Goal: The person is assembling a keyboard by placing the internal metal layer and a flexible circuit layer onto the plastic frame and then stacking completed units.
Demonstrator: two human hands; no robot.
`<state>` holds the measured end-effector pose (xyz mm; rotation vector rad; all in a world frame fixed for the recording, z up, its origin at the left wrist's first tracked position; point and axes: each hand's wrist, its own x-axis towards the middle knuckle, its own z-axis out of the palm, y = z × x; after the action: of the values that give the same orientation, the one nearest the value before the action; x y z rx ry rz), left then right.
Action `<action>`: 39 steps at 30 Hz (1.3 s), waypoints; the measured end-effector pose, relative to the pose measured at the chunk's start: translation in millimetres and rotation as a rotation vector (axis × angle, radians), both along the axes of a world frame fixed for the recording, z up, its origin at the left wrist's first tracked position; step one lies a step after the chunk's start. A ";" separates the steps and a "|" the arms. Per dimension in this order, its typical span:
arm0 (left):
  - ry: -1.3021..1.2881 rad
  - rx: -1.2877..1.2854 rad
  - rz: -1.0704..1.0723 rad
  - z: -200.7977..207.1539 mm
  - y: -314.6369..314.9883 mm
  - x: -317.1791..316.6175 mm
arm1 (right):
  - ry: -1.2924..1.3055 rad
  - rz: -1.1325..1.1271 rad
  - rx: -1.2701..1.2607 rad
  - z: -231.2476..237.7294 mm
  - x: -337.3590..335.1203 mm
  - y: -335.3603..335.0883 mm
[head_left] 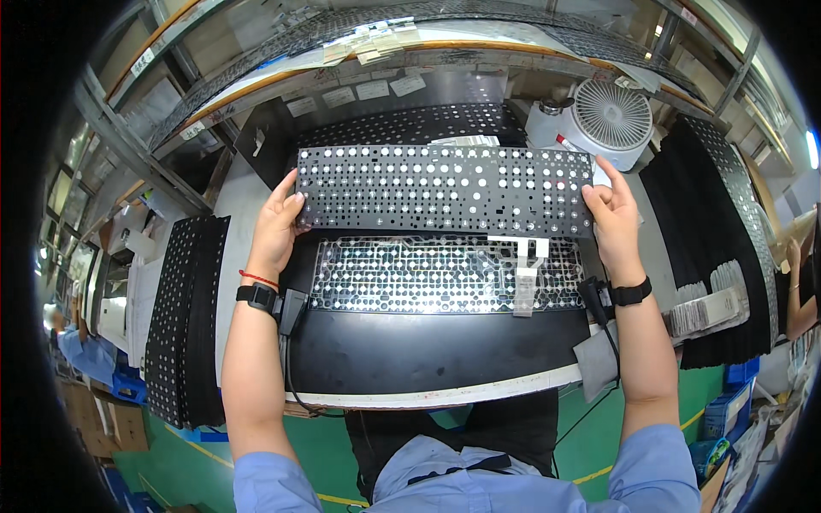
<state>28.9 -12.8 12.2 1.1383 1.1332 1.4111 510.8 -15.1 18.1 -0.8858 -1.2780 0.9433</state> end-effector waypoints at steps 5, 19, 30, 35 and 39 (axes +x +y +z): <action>0.212 -0.119 -0.081 -9.5 8.5 -20.9 | -0.016 0.000 0.011 3.1 -6.1 -2.3; -0.195 -0.006 0.183 -23.8 18.9 -31.7 | -0.930 0.019 -0.022 -9.1 12.1 -3.1; -0.094 -0.111 0.079 -16.2 12.4 -30.6 | -0.971 0.152 -0.231 -5.5 10.0 -4.7; -0.069 -0.134 0.018 -16.9 11.5 -32.0 | -0.900 0.157 -0.219 -9.1 10.3 -0.4; -0.016 -0.180 -0.029 -13.9 8.8 -23.0 | -0.790 0.066 -0.225 -9.1 7.6 1.0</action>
<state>5.9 -3.9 -1.7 1.0097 1.2020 1.2670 518.4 -14.1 9.0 -1.4871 -1.8932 0.8197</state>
